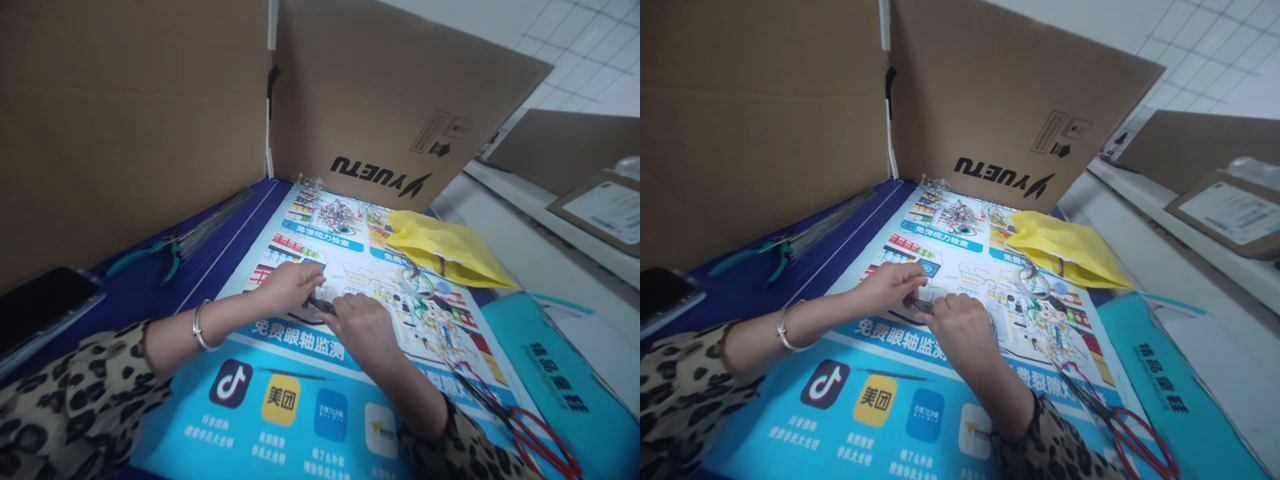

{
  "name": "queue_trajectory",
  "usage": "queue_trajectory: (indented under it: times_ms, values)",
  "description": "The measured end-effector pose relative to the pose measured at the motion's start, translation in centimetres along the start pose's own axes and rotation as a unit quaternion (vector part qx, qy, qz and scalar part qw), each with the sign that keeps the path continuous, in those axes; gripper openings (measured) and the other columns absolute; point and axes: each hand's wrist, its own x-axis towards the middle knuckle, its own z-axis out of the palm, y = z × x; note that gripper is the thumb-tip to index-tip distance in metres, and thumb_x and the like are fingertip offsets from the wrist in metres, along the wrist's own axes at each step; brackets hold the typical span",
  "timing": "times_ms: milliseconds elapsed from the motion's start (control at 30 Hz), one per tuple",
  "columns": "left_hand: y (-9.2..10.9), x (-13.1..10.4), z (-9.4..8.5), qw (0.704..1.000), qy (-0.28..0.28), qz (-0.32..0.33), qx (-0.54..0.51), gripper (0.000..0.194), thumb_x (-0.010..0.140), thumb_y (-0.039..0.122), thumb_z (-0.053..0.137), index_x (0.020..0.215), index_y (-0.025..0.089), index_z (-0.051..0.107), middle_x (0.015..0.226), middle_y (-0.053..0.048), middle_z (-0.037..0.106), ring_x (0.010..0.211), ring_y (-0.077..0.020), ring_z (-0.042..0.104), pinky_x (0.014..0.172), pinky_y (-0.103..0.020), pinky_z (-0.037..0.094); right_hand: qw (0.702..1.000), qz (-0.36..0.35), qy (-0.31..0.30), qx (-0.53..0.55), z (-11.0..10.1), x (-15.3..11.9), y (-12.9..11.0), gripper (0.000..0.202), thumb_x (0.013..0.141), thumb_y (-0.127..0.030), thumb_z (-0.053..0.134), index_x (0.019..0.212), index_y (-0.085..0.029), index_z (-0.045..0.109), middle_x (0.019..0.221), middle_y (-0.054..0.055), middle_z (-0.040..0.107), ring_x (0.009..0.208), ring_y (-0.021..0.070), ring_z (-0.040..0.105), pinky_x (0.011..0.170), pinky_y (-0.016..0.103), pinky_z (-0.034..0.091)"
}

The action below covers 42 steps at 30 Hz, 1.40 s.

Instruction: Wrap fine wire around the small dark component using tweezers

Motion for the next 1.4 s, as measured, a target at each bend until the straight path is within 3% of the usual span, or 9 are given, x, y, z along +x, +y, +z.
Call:
queue_trajectory:
  times_ms: [300,533,667,800,900,1067,1400]
  values:
    - [0.5,-0.4,0.0,0.989,-0.017,0.028,0.144,0.023,0.086,0.03,0.037,0.077,0.021,0.057,0.068,0.0,0.063,0.063,-0.0138,0.055,0.057,-0.022,0.032,0.977,0.075,-0.181,0.082,-1.4,0.4,-0.2,0.041,0.086,-0.052,0.035,0.074,-0.02,0.058,0.071,0.002,0.064,0.064,0.0166,0.058,0.05,0.026,0.023]
    - [-0.1,-0.5,0.2,0.959,-0.059,0.104,0.258,0.018,0.082,0.023,0.041,0.086,0.022,0.058,0.068,-0.002,0.063,0.059,-0.0152,0.053,0.052,-0.024,0.025,0.957,0.077,-0.24,0.145,-1.8,0.6,0.3,0.046,0.087,-0.054,0.03,0.073,-0.022,0.06,0.07,0.002,0.066,0.061,0.0148,0.057,0.049,0.025,0.026]
    - [-0.1,-0.3,-0.1,0.957,-0.043,0.089,0.271,0.018,0.083,0.026,0.041,0.084,0.021,0.058,0.066,-0.001,0.063,0.058,-0.0142,0.053,0.052,-0.023,0.027,0.963,0.066,-0.217,0.147,-1.5,0.6,0.3,0.044,0.086,-0.054,0.034,0.076,-0.021,0.06,0.073,0.002,0.065,0.065,0.0151,0.058,0.051,0.025,0.029]
    - [-0.3,0.3,-1.0,0.983,-0.011,0.033,0.178,0.024,0.087,0.031,0.037,0.08,0.02,0.057,0.064,0.001,0.063,0.059,-0.0125,0.056,0.057,-0.022,0.034,0.978,0.054,-0.159,0.123,-0.8,0.7,0.7,0.043,0.084,-0.055,0.038,0.075,-0.019,0.06,0.076,0.004,0.063,0.072,0.0162,0.056,0.057,0.026,0.032]
    - [-1.0,0.8,-1.6,0.994,-0.016,0.024,0.109,0.025,0.088,0.031,0.038,0.075,0.018,0.055,0.061,0.003,0.063,0.057,-0.0103,0.057,0.057,-0.02,0.036,0.974,0.097,-0.135,0.157,0.0,0.7,1.5,0.046,0.085,-0.056,0.032,0.074,-0.02,0.058,0.074,0.003,0.061,0.07,0.0144,0.054,0.056,0.024,0.031]
    - [-1.6,1.0,-1.6,0.997,-0.023,0.031,0.069,0.025,0.087,0.03,0.039,0.073,0.017,0.056,0.061,0.003,0.063,0.056,-0.0088,0.057,0.058,-0.019,0.038,0.957,0.143,-0.145,0.209,0.8,0.9,2.5,0.047,0.086,-0.056,0.029,0.07,-0.02,0.055,0.071,0.001,0.059,0.064,0.012,0.051,0.053,0.023,0.027]
    - [-1.2,0.8,-1.0,0.992,-0.022,0.066,0.103,0.023,0.086,0.028,0.042,0.076,0.018,0.06,0.062,0.003,0.062,0.059,-0.0094,0.057,0.058,-0.018,0.038,0.949,0.133,-0.165,0.234,1.5,0.8,1.9,0.05,0.085,-0.059,0.029,0.071,-0.02,0.058,0.065,-0.001,0.059,0.06,0.0111,0.05,0.049,0.023,0.022]
